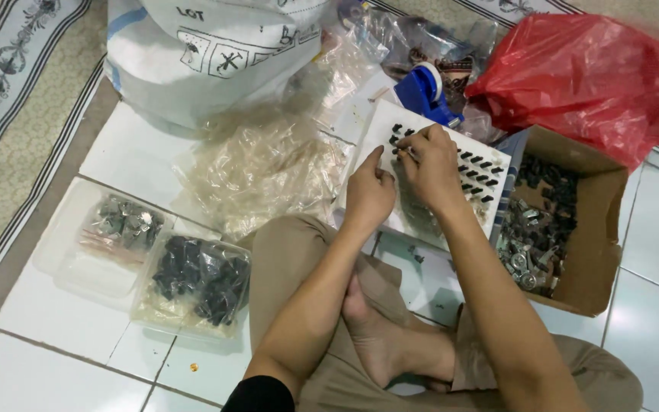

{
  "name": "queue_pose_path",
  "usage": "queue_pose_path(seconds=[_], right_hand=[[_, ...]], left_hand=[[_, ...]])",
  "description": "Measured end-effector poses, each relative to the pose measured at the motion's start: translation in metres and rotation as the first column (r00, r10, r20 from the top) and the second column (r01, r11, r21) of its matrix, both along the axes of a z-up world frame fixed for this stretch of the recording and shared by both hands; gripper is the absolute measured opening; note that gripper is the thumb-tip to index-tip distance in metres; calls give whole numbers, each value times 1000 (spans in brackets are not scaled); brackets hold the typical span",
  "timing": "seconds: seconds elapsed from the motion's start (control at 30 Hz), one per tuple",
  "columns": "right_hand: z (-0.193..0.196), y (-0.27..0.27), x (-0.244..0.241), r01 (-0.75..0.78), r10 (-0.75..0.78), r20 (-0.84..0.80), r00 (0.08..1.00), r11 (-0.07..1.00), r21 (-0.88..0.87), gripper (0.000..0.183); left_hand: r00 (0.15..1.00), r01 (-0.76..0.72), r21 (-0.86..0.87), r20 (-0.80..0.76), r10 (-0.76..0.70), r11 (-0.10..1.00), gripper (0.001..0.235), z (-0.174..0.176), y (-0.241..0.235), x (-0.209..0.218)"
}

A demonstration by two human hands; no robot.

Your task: Sorting and inserting small black components into a white template board

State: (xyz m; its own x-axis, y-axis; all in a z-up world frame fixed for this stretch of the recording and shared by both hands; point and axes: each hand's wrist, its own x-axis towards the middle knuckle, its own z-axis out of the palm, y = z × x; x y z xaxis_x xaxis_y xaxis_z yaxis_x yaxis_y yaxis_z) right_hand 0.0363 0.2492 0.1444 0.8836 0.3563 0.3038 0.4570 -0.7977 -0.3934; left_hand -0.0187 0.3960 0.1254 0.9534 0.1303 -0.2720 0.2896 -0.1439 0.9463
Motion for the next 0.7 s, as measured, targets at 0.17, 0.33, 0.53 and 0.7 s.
queue_pose_path(seconds=[0.17, 0.33, 0.53, 0.7], right_hand=[[-21, 2, 7, 3, -1, 14, 1000, 986, -168, 12], [-29, 4, 10, 3, 5, 36, 999, 979, -206, 12], [-34, 3, 9, 4, 1, 24, 1000, 980, -200, 15], [-39, -1, 9, 7, -12, -26, 1000, 982, -188, 22]], left_hand=[[992, 89, 32, -98, -85, 996, 61, 7, -1, -1], [986, 126, 59, -117, -118, 990, 63, 9, -2, 3], [981, 152, 83, -131, -140, 985, 63, 10, -4, 5], [982, 139, 56, -139, -130, 989, 63, 15, -1, 5]])
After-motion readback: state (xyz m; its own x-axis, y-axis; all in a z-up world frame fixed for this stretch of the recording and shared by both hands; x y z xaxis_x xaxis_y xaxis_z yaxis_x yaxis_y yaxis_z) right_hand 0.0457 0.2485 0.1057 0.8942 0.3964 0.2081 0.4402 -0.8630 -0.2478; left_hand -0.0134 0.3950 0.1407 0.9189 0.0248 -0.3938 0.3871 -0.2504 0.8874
